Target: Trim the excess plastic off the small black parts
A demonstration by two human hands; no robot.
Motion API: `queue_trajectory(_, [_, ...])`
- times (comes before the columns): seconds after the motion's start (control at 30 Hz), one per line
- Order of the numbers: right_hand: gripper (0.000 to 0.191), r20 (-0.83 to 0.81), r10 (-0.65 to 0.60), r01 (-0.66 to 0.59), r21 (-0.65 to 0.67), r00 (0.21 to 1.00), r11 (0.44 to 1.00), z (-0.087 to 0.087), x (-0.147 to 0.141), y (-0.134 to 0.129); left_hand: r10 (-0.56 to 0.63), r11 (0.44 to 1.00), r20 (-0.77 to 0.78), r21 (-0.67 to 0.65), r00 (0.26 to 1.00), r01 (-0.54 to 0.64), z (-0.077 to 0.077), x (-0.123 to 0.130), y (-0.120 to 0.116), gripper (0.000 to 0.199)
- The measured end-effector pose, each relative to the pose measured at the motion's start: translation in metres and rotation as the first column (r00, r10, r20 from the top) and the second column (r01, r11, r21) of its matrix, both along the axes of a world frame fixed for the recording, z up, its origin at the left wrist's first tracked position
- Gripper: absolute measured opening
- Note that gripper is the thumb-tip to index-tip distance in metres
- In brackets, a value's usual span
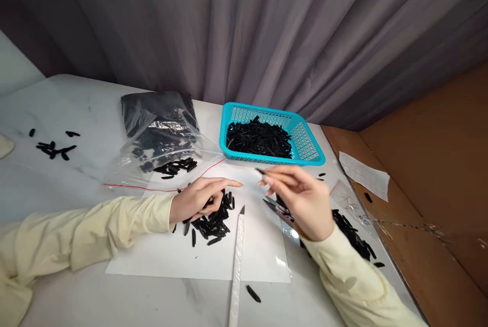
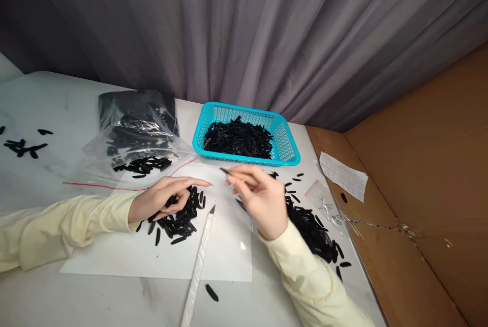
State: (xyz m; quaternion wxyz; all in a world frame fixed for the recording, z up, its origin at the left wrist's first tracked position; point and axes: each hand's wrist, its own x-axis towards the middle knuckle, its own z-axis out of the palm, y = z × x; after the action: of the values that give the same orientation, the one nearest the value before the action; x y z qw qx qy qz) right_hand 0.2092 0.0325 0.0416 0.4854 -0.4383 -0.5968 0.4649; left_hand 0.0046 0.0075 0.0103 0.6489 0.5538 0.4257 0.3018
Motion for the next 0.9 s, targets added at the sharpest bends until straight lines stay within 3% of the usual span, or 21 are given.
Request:
queue_trajectory(0.1, [0.012, 0.098, -0.081, 0.063, 0.176, 0.992, 0.982, 0.017, 0.004, 0.04, 0.027, 0.991, 0.099, -0.134, 0.995, -0.014, 0.002, -0.002, 0.005, 0.054])
queue_trajectory(0.2, [0.024, 0.351, -0.085, -0.027, 0.303, 0.933, 0.953, 0.025, -0.002, 0.065, 0.031, 0.98, 0.167, -0.2, 0.985, 0.003, 0.001, -0.004, 0.009, 0.058])
queue_trajectory(0.3, [0.021, 0.568, -0.046, -0.234, 0.409, 0.822, 0.882, 0.024, -0.02, 0.053, 0.034, 0.972, 0.176, -0.237, 0.984, 0.009, 0.0, -0.005, 0.01, 0.058])
queue_trajectory(0.4, [0.01, 0.63, 0.202, -0.505, 0.347, 0.75, 0.79, 0.015, -0.044, 0.02, 0.047, 0.973, 0.164, -0.23, 0.985, -0.008, -0.003, -0.004, 0.009, 0.06])
queue_trajectory(0.47, [0.014, 0.642, 0.275, -0.564, 0.299, 0.716, 0.77, 0.006, -0.056, 0.003, 0.048, 0.974, 0.188, -0.225, 0.981, -0.005, -0.006, -0.003, 0.01, 0.063])
queue_trajectory(0.67, [0.019, 0.615, 0.276, -0.501, 0.226, 0.739, 0.835, -0.014, -0.065, -0.007, 0.03, 0.964, 0.201, -0.265, 0.979, 0.025, -0.007, -0.002, 0.011, 0.066])
queue_trajectory(0.8, [0.017, 0.57, 0.268, -0.474, 0.248, 0.777, 0.845, -0.017, -0.061, -0.007, 0.006, 0.978, 0.17, -0.206, 0.985, 0.03, 0.002, -0.001, 0.01, 0.062])
queue_trajectory(0.9, [0.012, 0.47, 0.243, -0.37, 0.199, 0.849, 0.908, -0.015, -0.054, -0.006, -0.011, 0.987, 0.167, -0.158, 0.986, 0.038, 0.005, -0.001, 0.009, 0.048])
